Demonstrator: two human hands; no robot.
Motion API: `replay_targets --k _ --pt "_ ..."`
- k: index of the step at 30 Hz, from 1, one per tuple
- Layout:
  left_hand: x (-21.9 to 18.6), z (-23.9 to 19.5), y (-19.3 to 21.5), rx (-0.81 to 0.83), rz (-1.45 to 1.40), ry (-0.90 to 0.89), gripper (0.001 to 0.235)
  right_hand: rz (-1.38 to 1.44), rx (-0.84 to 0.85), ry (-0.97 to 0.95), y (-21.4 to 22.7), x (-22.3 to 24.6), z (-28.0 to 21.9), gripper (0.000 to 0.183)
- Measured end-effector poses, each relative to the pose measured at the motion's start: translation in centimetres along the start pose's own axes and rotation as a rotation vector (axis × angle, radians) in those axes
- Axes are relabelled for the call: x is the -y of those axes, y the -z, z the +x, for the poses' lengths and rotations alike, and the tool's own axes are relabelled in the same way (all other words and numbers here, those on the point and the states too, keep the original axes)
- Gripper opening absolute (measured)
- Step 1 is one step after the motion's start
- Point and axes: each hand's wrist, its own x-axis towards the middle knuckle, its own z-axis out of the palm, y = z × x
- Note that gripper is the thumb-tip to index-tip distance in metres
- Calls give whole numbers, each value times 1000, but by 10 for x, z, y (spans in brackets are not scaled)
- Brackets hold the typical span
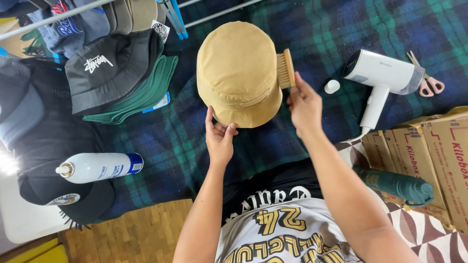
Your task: The person uses a handheld steamer to steam a beige bucket hat, then brushes it with a wooden brush. They then pick up a black mesh cap, brush it, and steam it with the same handheld steamer.
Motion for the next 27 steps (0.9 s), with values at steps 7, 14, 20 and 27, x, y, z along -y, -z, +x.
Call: replay_targets --k 7,14,20,27 --pt "4 0 2 13 35 0 85 155 126 29 -11 63 3 40" --pt "7 3 0 3 0 -8 86 113 -45 -73 -8 44 -14 37" --pt "9 -3 3 5 43 6 85 280 -92 -161 -37 19 -86 34" --pt "14 1 4 8 24 -7 84 442 -136 16 -37 39 -96 36"
